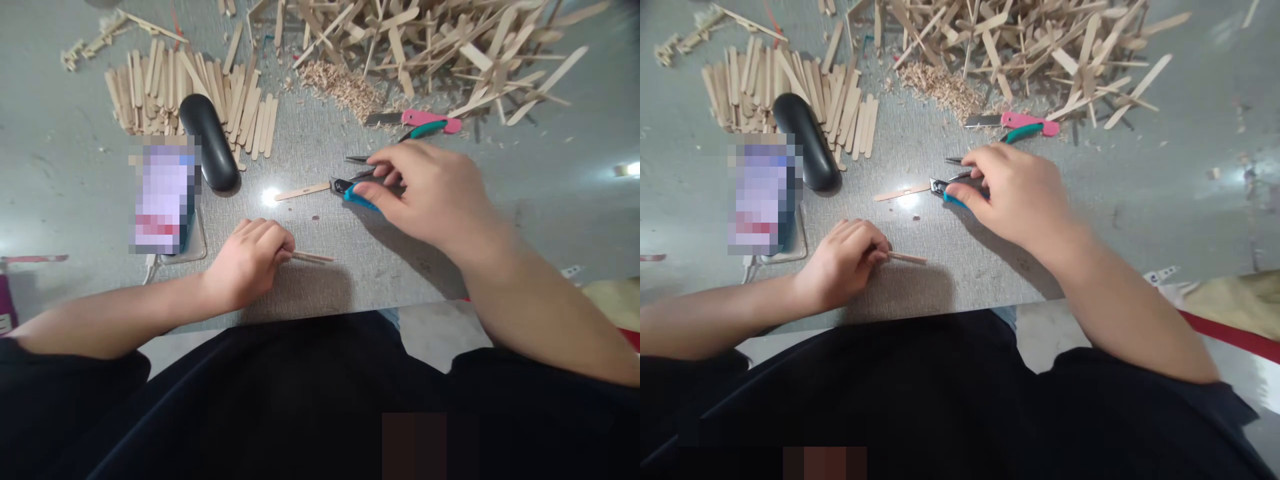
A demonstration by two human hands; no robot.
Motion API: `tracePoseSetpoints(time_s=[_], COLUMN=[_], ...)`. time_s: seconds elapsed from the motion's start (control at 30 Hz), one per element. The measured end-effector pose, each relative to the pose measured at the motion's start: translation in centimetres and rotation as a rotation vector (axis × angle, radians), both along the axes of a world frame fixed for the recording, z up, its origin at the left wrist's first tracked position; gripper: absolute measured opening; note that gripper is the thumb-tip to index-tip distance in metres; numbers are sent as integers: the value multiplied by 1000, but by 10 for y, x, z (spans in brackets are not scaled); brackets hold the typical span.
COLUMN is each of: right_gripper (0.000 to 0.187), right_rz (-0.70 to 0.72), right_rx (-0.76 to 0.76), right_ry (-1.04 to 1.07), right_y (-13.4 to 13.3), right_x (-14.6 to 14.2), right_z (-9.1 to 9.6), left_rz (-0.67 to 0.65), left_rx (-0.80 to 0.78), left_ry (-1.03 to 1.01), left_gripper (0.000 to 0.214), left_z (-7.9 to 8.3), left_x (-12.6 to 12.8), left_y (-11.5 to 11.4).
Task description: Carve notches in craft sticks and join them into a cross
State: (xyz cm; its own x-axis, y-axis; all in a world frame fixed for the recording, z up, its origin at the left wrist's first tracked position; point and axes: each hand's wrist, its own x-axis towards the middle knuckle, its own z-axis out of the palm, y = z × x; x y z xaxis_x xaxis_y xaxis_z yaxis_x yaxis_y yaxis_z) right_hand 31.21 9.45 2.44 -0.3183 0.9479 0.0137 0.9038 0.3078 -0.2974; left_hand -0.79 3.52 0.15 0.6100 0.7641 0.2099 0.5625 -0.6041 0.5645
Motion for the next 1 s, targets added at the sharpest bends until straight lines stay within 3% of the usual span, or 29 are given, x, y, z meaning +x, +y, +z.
tracePoseSetpoints(time_s=[0.07, 0.17, 0.27, 0.37, 0.43, 0.53, 0.67, 0.77, 0.87, 1.0], right_gripper=[33, 31, 25, 21, 31, 30, 26, 28, 17, 6], right_rz=[26, 90, 80, 45, 184, 280, 298, 217, 116, 184], right_rx=[1, -27, -20, 30, -25, 0, 63, 74, 109, 60], right_ry=[14, -20, 51, 164, 68, -62, -94, -89, 116, 778], right_y=[10, 28, 38, 34, 28, 21, 16, 10, 0, -21], right_x=[3, 10, 11, -6, -24, -45, -57, -57, -53, -51], right_z=[8, 19, 23, 15, 5, -11, -22, -20, -13, -8], left_rz=[134, 293, 348, 376, 396, 421, 457, 495, 509, 424], left_rx=[-208, -392, -424, -423, -423, -412, -426, -450, -420, -237], left_ry=[-174, -347, -415, -443, -474, -515, -509, -545, -634, -739], left_gripper=[12, 18, 11, 3, 4, 4, 10, 13, 14, 29], left_z=[1, 3, 5, 6, 6, 3, 1, 1, -4, -20], left_x=[1, 2, 4, 6, 8, 9, 11, 11, 10, 7], left_y=[1, 4, 7, 9, 9, 9, 8, 7, 7, 12])
